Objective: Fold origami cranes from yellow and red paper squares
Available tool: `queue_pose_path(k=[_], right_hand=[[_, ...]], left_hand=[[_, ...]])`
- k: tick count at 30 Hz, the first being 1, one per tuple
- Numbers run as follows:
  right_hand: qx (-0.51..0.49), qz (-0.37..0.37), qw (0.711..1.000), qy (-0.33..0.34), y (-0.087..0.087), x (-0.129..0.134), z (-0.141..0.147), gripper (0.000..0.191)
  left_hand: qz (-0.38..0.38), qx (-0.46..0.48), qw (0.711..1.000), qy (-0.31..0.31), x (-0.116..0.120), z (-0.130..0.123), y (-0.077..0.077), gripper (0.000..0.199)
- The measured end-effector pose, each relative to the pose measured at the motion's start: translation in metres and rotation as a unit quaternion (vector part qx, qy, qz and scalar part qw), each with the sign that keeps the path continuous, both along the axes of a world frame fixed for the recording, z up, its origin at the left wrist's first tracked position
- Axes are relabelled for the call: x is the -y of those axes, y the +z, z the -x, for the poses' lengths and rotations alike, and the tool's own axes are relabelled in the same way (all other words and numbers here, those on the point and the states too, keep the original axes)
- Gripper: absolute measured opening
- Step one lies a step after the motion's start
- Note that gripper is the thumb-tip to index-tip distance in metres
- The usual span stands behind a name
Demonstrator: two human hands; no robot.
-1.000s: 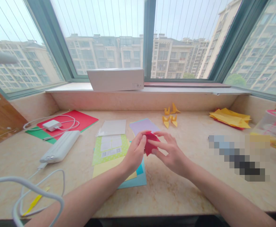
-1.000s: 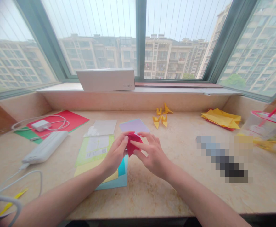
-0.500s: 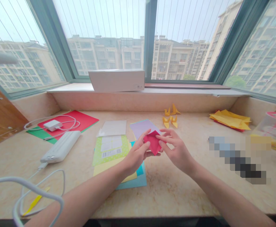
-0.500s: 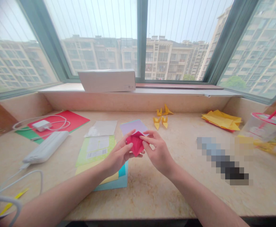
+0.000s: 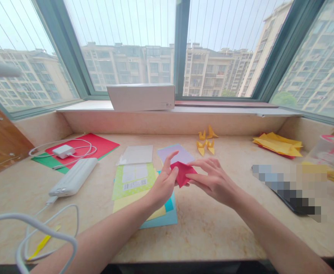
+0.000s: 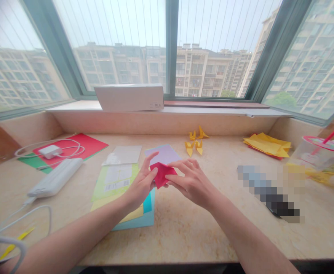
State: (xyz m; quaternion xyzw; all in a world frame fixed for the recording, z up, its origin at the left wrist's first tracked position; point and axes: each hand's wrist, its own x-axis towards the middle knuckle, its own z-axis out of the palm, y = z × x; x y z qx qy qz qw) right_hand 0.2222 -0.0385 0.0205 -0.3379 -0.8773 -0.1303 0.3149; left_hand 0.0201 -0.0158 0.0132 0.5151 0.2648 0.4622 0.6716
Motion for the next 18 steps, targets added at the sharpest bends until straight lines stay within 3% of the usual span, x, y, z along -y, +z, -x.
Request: queue_pose_path(k=[5,12,18], right_hand=[[0.005,-0.007,1.000,-0.003,0.0040,0.0033,0.0003,0.019],[0.048,-0.049,0.998,0.004,0.0069,0.0067,0.0027,0.027],[0.070,-0.062,0.996,-0.008,0.0047,0.0058,0.0058,0.026]], left_hand=[[0.009,-0.016,1.000,-0.022,0.0040,-0.0014,0.0012,0.033],[-0.002,-0.004,1.000,-0.005,0.0032,-0.0013,0.0034,0.043],[-0.020,-0.046,0.999,0.005,0.0006,0.0005,0.0025,0.019]])
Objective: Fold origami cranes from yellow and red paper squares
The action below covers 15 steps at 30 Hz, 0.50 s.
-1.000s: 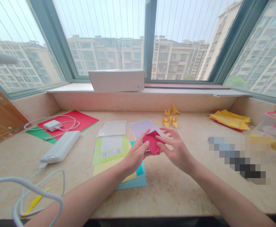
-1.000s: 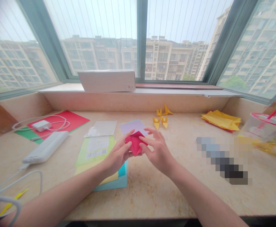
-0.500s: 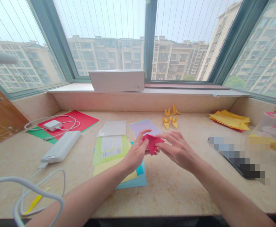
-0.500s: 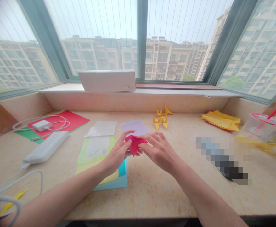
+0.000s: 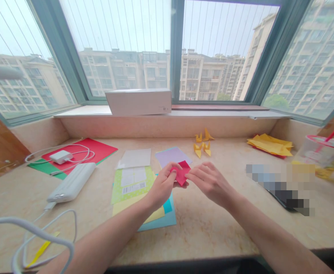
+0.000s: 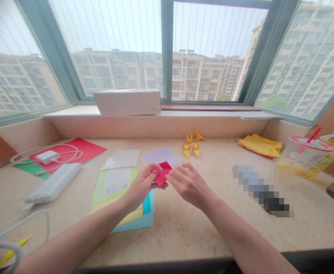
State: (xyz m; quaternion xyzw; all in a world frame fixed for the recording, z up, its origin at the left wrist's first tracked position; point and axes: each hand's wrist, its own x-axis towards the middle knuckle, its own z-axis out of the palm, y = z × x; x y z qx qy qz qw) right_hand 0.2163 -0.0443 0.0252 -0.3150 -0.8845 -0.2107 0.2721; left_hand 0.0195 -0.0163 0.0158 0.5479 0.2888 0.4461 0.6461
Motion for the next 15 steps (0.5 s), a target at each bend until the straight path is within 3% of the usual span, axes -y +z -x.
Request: queue_pose_path(k=[3,7,11,15], right_hand=[[-0.036,0.005,0.999,-0.003,-0.005,-0.001,-0.001,0.023],[-0.136,0.036,0.990,0.011,-0.013,-0.007,-0.001,0.013],[-0.286,0.136,0.948,0.031,-0.021,-0.013,0.004,0.008],[-0.361,0.267,0.893,0.035,-0.023,-0.014,0.008,0.007]], left_hand=[[-0.029,-0.031,0.999,0.002,-0.001,0.000,-0.002,0.021],[-0.076,-0.062,0.995,0.003,-0.002,0.002,-0.001,0.039],[-0.106,-0.096,0.990,0.005,-0.004,0.007,0.002,0.051],[-0.122,-0.080,0.989,-0.035,-0.006,0.010,0.001,0.061]])
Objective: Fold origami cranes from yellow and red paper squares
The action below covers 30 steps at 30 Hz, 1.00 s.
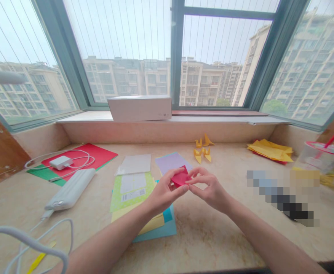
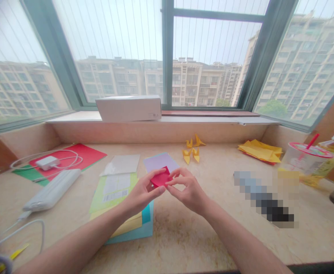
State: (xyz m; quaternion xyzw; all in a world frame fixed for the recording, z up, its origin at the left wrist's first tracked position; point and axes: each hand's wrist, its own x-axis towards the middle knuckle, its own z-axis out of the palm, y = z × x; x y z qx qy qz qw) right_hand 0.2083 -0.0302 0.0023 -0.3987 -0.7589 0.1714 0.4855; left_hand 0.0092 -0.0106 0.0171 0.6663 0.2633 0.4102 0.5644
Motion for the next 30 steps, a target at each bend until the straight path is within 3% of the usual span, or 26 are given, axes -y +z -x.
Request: queue_pose_path(k=[3,6,8,12,16,20,25,30], right_hand=[[-0.032,0.088,0.995,0.026,0.002,0.000,-0.002,0.008],[-0.037,0.126,0.991,0.034,0.005,-0.002,-0.005,0.011],[-0.034,0.109,0.993,0.014,0.005,-0.003,-0.006,0.012],[0.001,-0.019,0.999,-0.051,0.003,-0.001,-0.003,0.010],[0.082,-0.102,0.990,-0.046,0.002,0.005,0.003,0.025],[0.125,-0.100,0.986,-0.045,0.000,0.007,0.007,0.047],[0.044,-0.069,0.996,-0.032,-0.004,0.002,0.006,0.025],[0.014,-0.071,0.996,-0.052,-0.004,0.002,0.005,0.020]], left_hand=[[-0.025,-0.012,1.000,-0.013,-0.001,0.001,-0.004,0.067],[-0.055,-0.036,0.998,-0.008,-0.004,0.000,-0.010,0.064],[-0.070,-0.041,0.997,0.009,-0.007,-0.002,-0.013,0.054],[-0.085,-0.025,0.995,0.045,-0.012,-0.002,-0.016,0.036],[-0.093,-0.032,0.992,0.085,-0.012,-0.001,-0.015,0.033],[-0.091,-0.032,0.989,0.113,-0.009,-0.002,-0.016,0.042],[-0.102,-0.033,0.989,0.102,-0.008,-0.003,-0.015,0.041],[-0.150,-0.058,0.982,0.103,-0.003,-0.003,-0.010,0.031]])
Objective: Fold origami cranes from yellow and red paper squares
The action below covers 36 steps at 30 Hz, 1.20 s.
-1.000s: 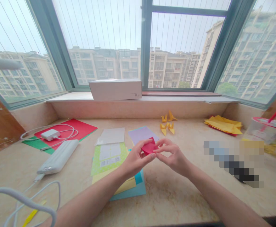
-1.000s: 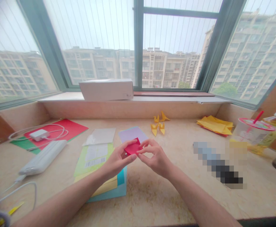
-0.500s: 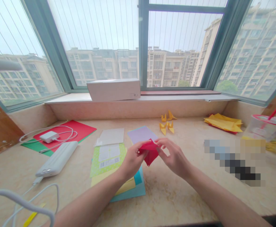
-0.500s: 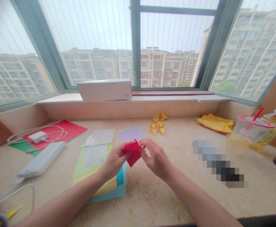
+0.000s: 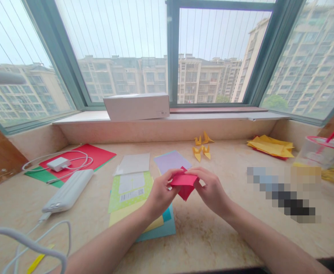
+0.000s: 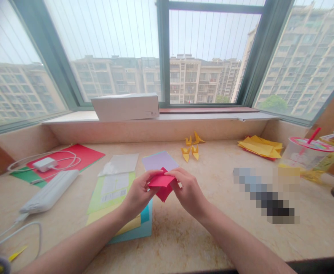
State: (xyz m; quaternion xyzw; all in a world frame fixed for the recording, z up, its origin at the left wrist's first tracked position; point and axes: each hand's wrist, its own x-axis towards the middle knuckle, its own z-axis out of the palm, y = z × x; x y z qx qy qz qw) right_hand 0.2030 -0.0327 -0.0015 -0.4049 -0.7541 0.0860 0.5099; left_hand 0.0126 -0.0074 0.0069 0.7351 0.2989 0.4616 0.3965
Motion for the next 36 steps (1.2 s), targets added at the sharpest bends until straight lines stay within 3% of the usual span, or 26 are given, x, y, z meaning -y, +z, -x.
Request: queue_pose_path(k=[4,9,12,16,19,22,26,32,36], right_hand=[[0.000,-0.008,1.000,0.004,0.001,0.003,0.003,0.023],[0.016,-0.016,0.999,0.028,0.000,0.004,0.006,0.025],[0.009,-0.004,0.999,0.032,0.001,0.006,0.008,0.021],[-0.042,0.038,0.998,-0.008,0.004,0.008,0.009,0.010],[-0.083,0.070,0.994,-0.010,0.004,0.008,0.010,0.006],[-0.102,0.085,0.991,-0.015,0.002,0.008,0.011,0.003],[-0.128,0.092,0.987,-0.030,-0.001,0.008,0.015,0.013],[-0.133,0.098,0.986,0.019,-0.001,0.011,0.024,0.023],[-0.127,0.122,0.984,0.004,-0.002,0.009,0.021,0.024]], left_hand=[[-0.063,-0.059,0.996,0.035,0.004,0.000,0.001,0.024],[-0.108,-0.062,0.989,0.075,0.002,-0.002,-0.008,0.032],[-0.060,-0.029,0.996,0.065,0.001,-0.003,-0.009,0.036],[0.030,0.026,0.998,0.044,0.004,-0.003,-0.002,0.026],[0.049,0.026,0.997,0.046,0.009,-0.005,0.004,0.015],[0.063,0.024,0.997,0.025,0.013,-0.006,0.006,0.016],[0.091,0.059,0.993,0.037,0.012,-0.007,0.004,0.017],[0.144,0.158,0.975,0.064,0.010,-0.010,0.005,0.019],[0.179,0.149,0.972,0.028,0.013,-0.011,0.006,0.024]])
